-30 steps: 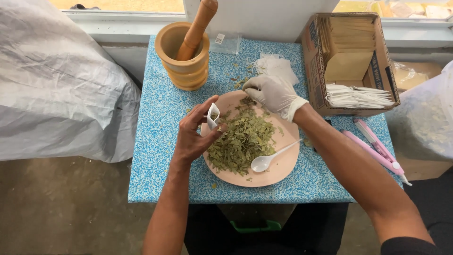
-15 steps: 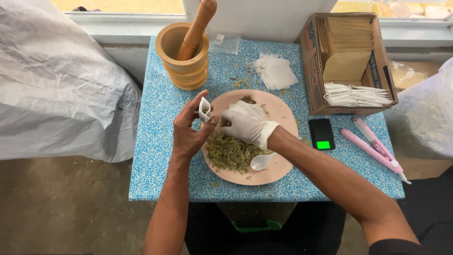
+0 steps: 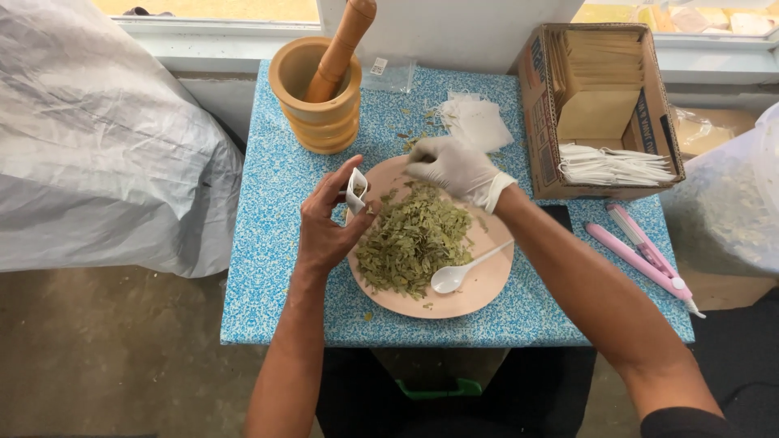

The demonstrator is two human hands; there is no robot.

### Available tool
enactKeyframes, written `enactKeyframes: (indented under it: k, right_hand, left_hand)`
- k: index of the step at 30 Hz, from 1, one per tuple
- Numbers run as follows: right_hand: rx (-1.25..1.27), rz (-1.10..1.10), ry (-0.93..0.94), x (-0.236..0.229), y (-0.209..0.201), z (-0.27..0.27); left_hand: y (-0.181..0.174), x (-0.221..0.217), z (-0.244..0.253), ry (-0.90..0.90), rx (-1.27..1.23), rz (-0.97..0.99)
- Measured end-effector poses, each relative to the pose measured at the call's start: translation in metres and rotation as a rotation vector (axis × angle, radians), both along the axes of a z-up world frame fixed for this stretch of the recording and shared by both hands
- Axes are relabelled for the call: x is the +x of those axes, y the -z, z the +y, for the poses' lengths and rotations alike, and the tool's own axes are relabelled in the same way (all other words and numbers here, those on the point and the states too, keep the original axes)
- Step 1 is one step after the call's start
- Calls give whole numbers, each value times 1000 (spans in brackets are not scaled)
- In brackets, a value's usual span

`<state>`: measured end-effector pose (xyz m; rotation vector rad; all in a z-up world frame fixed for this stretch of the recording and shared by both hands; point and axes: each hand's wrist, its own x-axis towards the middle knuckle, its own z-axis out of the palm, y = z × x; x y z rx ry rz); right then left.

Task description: Filling small tea bags with dried leaves and sealing them with a heat sealer

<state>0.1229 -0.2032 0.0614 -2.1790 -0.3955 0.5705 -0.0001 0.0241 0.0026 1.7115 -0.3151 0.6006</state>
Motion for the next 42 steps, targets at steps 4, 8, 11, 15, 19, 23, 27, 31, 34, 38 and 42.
enactKeyframes:
  k: [4, 8, 11, 15, 19, 23, 27, 31, 34, 38, 42]
  right_hand:
    - [-141, -159, -26, 36, 26, -29]
    - [-228, -198, -5, 33, 35, -37]
    - [-228, -212, -1, 32, 38, -36]
    - [-212, -255, 15, 23, 13, -46]
    - [-143, -244, 101, -20, -59, -68]
    - [127, -208, 158, -69, -126, -96]
    - [165, -161, 128, -89, -131, -113]
    - [151, -117, 98, -120, -112, -86]
    - [98, -56, 162, -132, -75, -67]
    - [92, -151, 252, -134, -45, -44]
    - [237, -208, 318, -127, -30, -41]
  left_hand:
    - [2, 0, -1, 11, 13, 15]
    - [4, 0, -2, 9, 29, 26]
    - [4, -1, -2, 9, 37, 32]
    - [4, 1, -3, 15, 61, 34]
    - [-1, -3, -5, 43, 55, 57]
    - [-3, -2, -12, 73, 110, 40]
    - [-22, -8, -30, 175, 111, 56]
    - [-23, -6, -41, 182, 133, 12]
    - [-30, -9, -49, 207, 131, 22]
    - [-24, -14, -58, 165, 202, 31]
    - [-36, -25, -66, 198, 151, 100]
